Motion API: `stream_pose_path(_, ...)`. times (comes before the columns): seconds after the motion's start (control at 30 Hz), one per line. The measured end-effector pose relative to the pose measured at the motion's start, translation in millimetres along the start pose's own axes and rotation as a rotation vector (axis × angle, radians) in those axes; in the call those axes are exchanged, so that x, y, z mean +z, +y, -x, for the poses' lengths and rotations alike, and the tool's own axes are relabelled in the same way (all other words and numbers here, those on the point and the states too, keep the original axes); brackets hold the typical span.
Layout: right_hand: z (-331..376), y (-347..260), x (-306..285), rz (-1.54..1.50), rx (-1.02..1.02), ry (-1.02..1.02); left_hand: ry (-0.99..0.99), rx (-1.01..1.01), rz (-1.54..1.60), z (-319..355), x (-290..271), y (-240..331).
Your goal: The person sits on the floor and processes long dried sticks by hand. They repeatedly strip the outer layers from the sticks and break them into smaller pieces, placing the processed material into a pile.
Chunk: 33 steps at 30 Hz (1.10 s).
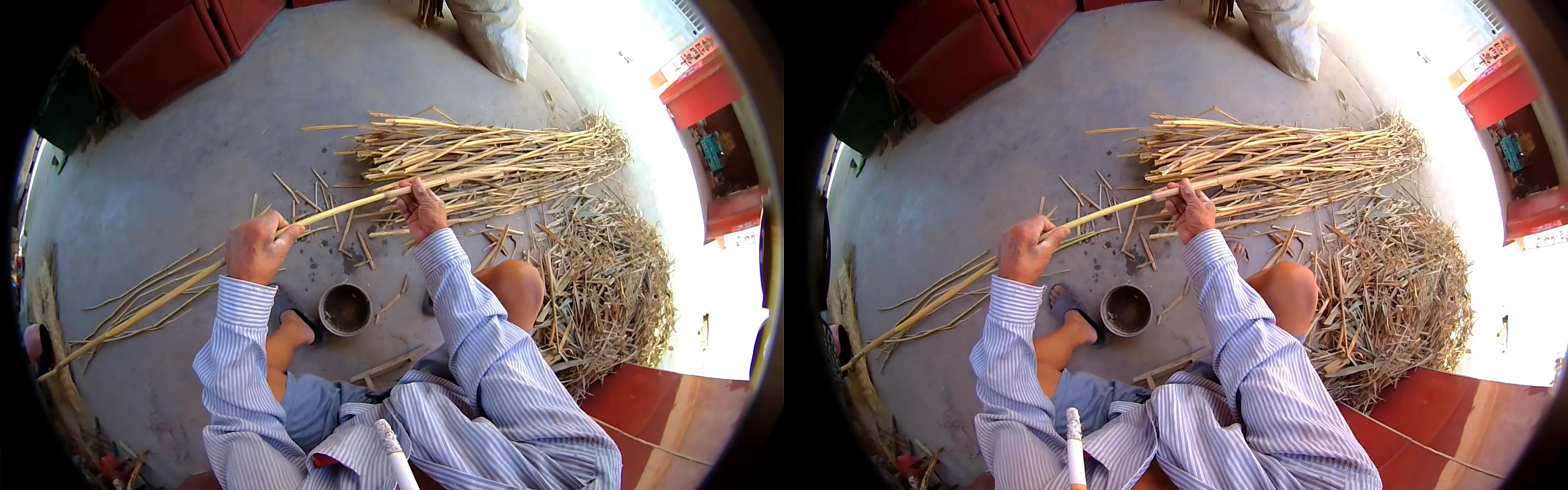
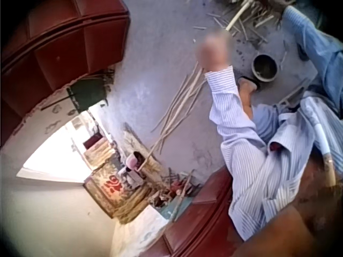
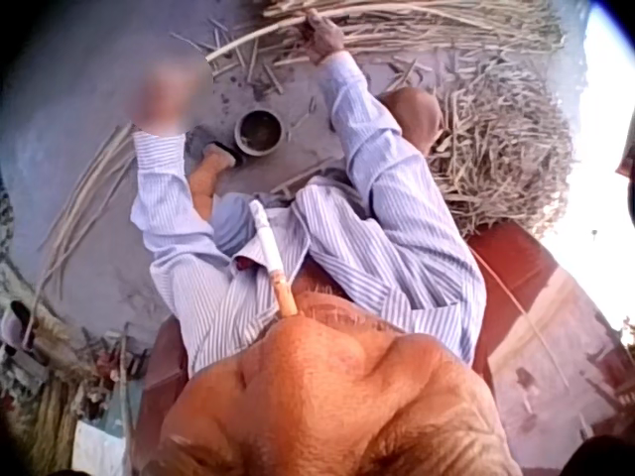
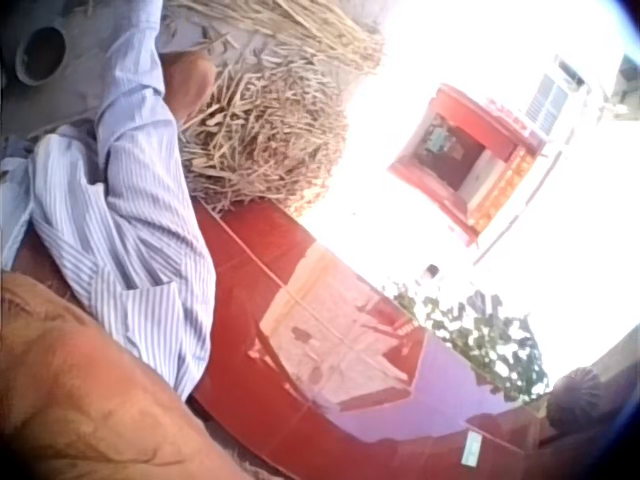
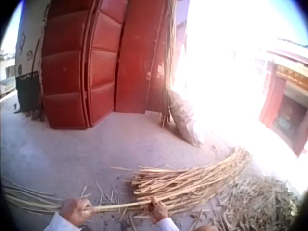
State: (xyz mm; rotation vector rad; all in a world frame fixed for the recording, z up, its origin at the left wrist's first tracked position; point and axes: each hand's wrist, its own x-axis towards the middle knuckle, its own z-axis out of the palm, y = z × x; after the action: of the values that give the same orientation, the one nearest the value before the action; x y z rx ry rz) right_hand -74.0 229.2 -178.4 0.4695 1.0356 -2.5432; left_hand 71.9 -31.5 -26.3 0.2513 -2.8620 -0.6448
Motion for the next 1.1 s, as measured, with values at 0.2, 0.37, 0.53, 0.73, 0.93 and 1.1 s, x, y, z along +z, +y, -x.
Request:
stream_pose_path(0.2,-5,-19,-8,0.121,0.098,0.076,0.073,0.14,-0.025,-1,-6,-2)
stream_pose_path(0.37,-8,-24,-17,0.155,0.053,0.063,-0.015,0.002,0.046,-1,-35,-17)
stream_pose_path(0.53,36,23,32,0.208,0.126,-0.078,-0.003,0.126,0.057,-9,-14,-9)
stream_pose_path(0.73,39,28,38,0.1,0.049,-0.04,-0.043,0.16,0.017,-13,-5,6)
stream_pose_path(0.93,-59,-66,-98,-0.127,0.062,0.405,-0.108,0.105,0.104,-5,-29,-16)
stream_pose_path(1.1,-6,-32,-42,-0.3,0.222,-0.024,-0.086,0.038,0.095,5,-30,-26)
